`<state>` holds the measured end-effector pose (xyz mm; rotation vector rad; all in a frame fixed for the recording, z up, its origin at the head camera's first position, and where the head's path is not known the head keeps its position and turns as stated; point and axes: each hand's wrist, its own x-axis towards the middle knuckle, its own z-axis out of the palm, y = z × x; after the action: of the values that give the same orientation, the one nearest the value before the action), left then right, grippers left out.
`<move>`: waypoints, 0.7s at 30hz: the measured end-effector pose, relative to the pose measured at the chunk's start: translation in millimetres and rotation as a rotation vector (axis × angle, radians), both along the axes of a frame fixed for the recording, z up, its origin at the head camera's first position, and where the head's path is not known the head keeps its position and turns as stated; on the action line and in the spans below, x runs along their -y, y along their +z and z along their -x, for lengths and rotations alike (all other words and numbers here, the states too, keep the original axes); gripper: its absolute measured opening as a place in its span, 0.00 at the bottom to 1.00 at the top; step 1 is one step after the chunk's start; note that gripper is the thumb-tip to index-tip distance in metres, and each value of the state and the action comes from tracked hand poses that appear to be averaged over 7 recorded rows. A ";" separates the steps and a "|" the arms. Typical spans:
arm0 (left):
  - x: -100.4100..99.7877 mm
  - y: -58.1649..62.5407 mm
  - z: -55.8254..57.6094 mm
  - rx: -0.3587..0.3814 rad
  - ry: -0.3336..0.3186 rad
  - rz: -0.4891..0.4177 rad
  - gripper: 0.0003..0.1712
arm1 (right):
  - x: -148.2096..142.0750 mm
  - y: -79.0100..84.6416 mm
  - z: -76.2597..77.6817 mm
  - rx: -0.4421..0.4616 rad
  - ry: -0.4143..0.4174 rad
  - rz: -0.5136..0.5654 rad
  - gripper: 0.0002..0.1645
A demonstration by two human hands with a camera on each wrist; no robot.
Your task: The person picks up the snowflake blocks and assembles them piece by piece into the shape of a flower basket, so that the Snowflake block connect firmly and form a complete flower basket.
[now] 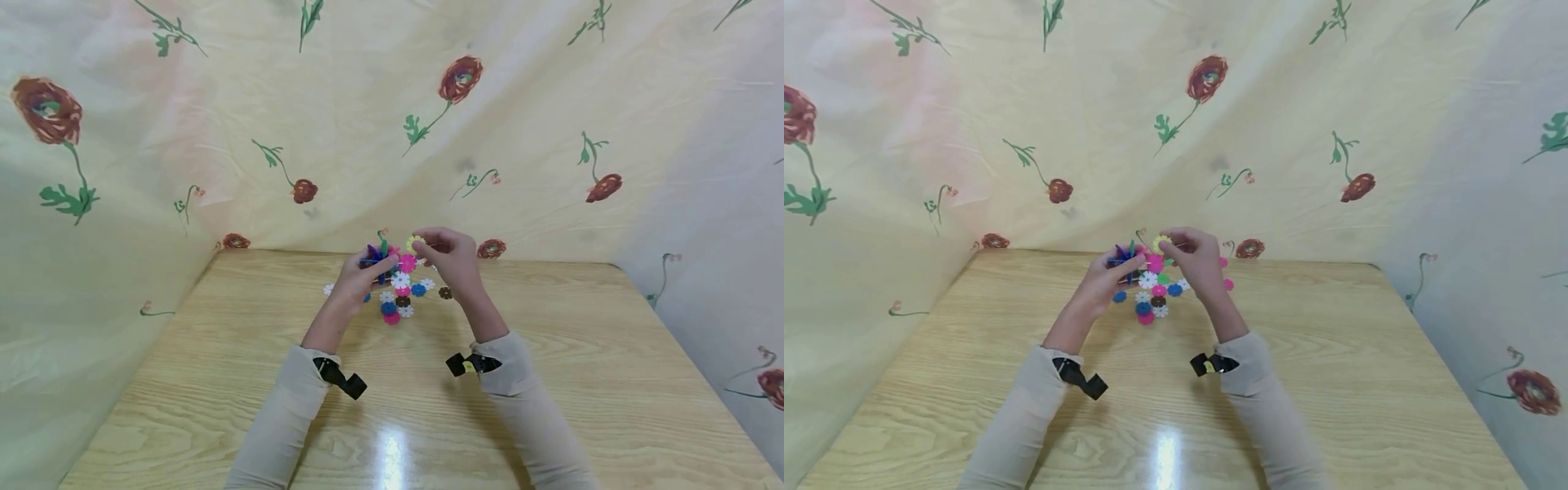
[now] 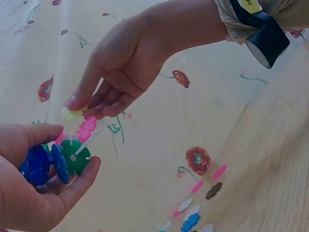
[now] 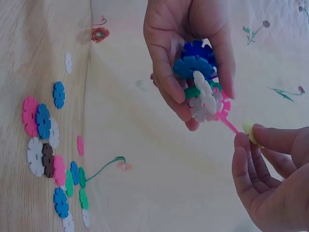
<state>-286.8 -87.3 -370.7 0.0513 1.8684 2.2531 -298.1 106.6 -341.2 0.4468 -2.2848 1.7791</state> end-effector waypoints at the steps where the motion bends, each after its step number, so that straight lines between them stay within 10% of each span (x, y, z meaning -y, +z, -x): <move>1: -0.2 -0.3 -0.6 0.001 0.001 0.010 0.25 | 1.9 -0.3 -1.1 -0.018 -0.008 -0.011 0.15; 21: -2.2 -3.5 -4.2 -0.041 0.045 0.041 0.26 | 10.3 -8.9 -5.3 -0.077 -0.036 -0.050 0.11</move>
<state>-282.6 -85.1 -374.2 0.0500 1.9549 2.2594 -292.8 96.3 -350.1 0.4709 -2.2748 1.6615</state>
